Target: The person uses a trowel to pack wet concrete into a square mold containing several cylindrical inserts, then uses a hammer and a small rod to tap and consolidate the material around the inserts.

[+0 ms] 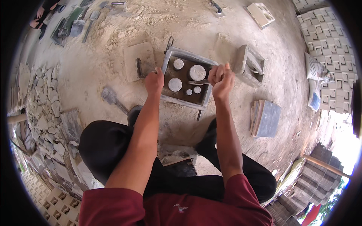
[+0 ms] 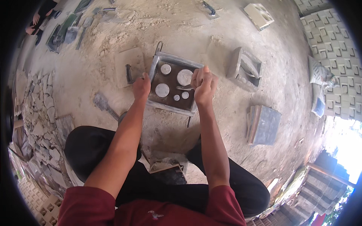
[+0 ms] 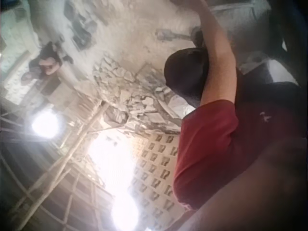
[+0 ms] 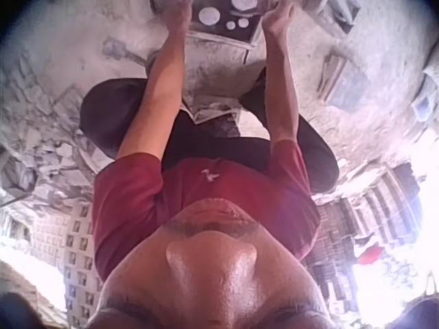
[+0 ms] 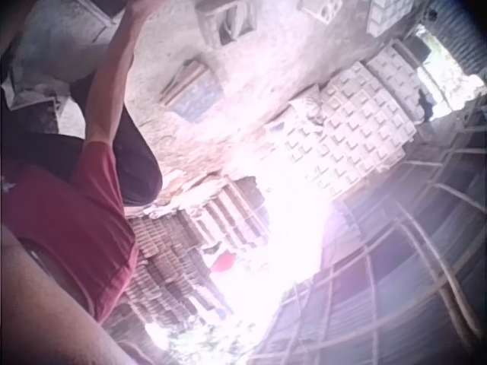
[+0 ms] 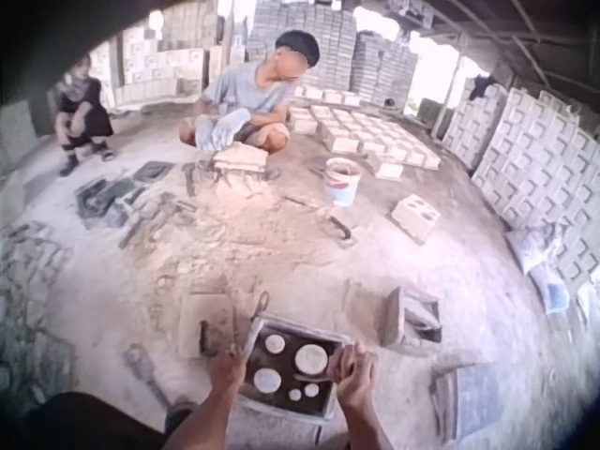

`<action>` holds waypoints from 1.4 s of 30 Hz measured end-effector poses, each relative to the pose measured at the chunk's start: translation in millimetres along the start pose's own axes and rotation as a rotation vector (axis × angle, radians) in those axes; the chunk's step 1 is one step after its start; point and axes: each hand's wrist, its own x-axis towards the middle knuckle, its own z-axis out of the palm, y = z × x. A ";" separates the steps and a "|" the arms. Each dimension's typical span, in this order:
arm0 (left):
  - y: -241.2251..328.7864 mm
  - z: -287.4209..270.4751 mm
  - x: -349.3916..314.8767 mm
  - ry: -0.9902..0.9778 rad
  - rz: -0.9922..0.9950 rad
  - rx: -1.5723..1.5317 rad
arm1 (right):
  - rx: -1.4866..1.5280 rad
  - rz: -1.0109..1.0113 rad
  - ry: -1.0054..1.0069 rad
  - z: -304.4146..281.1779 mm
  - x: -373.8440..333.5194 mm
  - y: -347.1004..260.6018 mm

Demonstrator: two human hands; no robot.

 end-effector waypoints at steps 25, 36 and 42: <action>-4.1 0.5 4.5 -0.003 -0.036 0.039 | 0.004 0.008 0.249 37.5 2.5 0.9; -1.2 0.9 3.4 -0.001 0.010 0.013 | 0.079 0.019 0.144 29.2 7.2 -7.3; -6.4 -3.0 4.3 0.010 -0.001 0.012 | -0.077 -0.089 0.297 37.7 3.0 -4.7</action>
